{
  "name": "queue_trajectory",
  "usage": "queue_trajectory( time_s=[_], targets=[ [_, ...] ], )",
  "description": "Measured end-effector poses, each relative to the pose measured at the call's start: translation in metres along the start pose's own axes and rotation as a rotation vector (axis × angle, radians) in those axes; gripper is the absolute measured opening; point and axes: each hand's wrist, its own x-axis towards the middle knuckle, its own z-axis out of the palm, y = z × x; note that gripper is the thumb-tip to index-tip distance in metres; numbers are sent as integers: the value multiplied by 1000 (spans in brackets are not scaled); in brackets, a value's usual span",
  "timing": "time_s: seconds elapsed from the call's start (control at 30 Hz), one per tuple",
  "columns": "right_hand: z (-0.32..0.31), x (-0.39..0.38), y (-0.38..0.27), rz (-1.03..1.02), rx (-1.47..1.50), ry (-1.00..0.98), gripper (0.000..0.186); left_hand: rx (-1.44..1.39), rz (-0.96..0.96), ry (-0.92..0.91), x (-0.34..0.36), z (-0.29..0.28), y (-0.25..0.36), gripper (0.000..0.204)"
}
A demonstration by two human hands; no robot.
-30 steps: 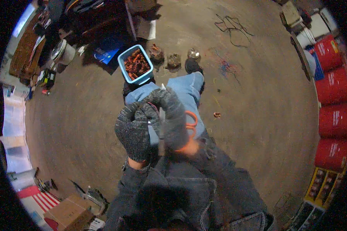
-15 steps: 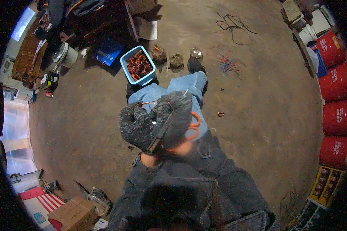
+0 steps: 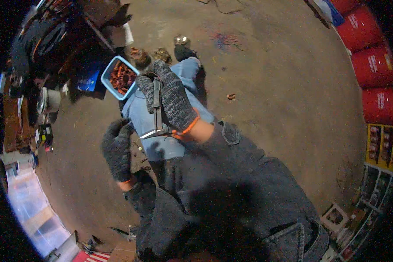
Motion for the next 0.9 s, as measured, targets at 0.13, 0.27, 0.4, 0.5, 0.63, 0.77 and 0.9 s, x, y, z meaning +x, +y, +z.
queue_trajectory(
  time_s=[0.13,0.27,0.4,0.5,0.63,0.77,0.9],
  targets=[
    [-18,14,-16,135,-19,-71,17,-152,-741,-103,-3,-38,24,19],
    [-25,20,-12,79,-264,-127,15,-119,-740,-128,-12,-60,18,15],
    [-37,26,-1,350,-113,-185,16,-84,-609,-216,-25,-70,-5,16],
    [-49,34,11,-505,-661,-232,32,109,-451,-83,-38,-69,-27,15],
    [-56,29,21,-510,-788,-319,43,-122,-622,9,-49,-61,-53,12],
    [-35,20,23,316,-60,-274,12,95,-388,-69,-44,-46,-72,19],
    [-11,12,11,178,-299,-384,10,247,-420,-40,-34,-43,-59,43]
  ],
)
